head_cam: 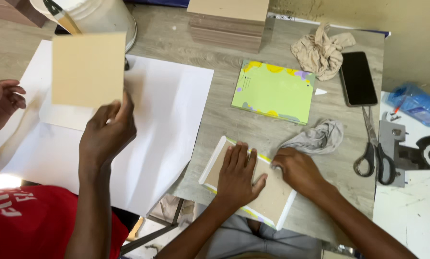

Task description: The person applies glue to the spine of a book using a brush and then presses a cover onto it. They wipe the surface with a cloth and repeat the process for multiple books, stacking the finished items on the table.

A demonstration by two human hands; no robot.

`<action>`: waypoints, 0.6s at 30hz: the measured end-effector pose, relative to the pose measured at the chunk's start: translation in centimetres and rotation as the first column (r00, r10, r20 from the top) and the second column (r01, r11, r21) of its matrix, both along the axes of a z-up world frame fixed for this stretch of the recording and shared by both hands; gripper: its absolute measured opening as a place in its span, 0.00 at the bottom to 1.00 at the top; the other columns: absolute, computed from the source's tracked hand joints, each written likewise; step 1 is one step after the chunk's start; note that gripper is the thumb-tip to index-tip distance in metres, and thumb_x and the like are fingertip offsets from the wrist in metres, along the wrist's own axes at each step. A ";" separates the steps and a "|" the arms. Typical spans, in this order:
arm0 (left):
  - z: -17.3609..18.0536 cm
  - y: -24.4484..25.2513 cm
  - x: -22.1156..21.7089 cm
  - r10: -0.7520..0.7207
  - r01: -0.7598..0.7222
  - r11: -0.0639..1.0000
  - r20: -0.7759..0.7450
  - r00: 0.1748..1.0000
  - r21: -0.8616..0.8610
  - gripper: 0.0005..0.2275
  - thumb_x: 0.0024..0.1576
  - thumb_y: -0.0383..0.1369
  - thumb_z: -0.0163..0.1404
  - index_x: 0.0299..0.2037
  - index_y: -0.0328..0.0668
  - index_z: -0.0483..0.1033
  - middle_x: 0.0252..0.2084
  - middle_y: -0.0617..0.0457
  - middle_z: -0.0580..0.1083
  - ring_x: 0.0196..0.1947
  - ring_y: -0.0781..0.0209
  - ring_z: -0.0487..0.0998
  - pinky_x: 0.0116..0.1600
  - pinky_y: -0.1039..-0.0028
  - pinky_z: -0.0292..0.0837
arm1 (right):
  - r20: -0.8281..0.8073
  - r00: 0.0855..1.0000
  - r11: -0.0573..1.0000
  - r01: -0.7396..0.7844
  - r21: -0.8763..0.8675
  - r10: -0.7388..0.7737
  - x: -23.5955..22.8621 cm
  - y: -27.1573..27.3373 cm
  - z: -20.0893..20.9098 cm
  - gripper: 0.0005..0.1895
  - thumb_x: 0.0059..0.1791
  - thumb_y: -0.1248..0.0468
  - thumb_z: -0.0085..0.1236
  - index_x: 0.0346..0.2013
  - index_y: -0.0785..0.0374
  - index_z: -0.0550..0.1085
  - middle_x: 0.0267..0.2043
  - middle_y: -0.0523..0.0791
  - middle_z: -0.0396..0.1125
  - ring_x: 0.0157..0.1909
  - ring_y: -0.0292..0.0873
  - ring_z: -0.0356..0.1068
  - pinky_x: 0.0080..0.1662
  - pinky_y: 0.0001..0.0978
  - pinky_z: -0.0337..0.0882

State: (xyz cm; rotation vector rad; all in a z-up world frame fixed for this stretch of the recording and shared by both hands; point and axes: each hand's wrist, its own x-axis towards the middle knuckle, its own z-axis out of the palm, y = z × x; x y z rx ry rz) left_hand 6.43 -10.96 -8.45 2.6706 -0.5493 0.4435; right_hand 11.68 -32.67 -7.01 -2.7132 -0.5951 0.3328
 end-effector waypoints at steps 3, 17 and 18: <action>-0.2 0.2 -0.3 -0.032 0.037 0.994 0.051 0.998 -0.100 0.28 0.61 0.48 0.50 0.60 0.26 0.75 0.65 0.31 0.74 0.71 0.34 0.70 0.77 0.49 0.58 | 0.103 0.990 0.982 -0.116 0.148 0.101 2.0 4.0 -2.8 0.15 0.35 0.75 0.51 0.28 0.55 0.79 0.30 0.41 0.71 0.40 0.49 0.72 0.34 0.45 0.69; -0.4 -0.2 0.4 0.181 -0.185 0.983 -0.140 0.973 -0.012 0.41 0.58 0.58 0.53 0.65 0.18 0.68 0.69 0.25 0.66 0.75 0.30 0.64 0.79 0.47 0.53 | -0.074 0.996 0.996 -0.046 0.076 0.052 4.5 3.9 -0.8 0.08 0.54 0.61 0.56 0.32 0.51 0.79 0.35 0.44 0.74 0.44 0.56 0.77 0.45 0.49 0.77; -0.6 -0.3 0.1 0.193 -0.197 0.980 -0.126 0.973 -0.019 0.40 0.57 0.57 0.55 0.64 0.18 0.69 0.68 0.25 0.68 0.74 0.30 0.65 0.79 0.47 0.54 | -0.046 0.993 0.987 -0.102 0.120 0.108 5.7 5.3 -1.7 0.09 0.54 0.58 0.56 0.30 0.50 0.78 0.35 0.46 0.73 0.44 0.60 0.76 0.44 0.53 0.76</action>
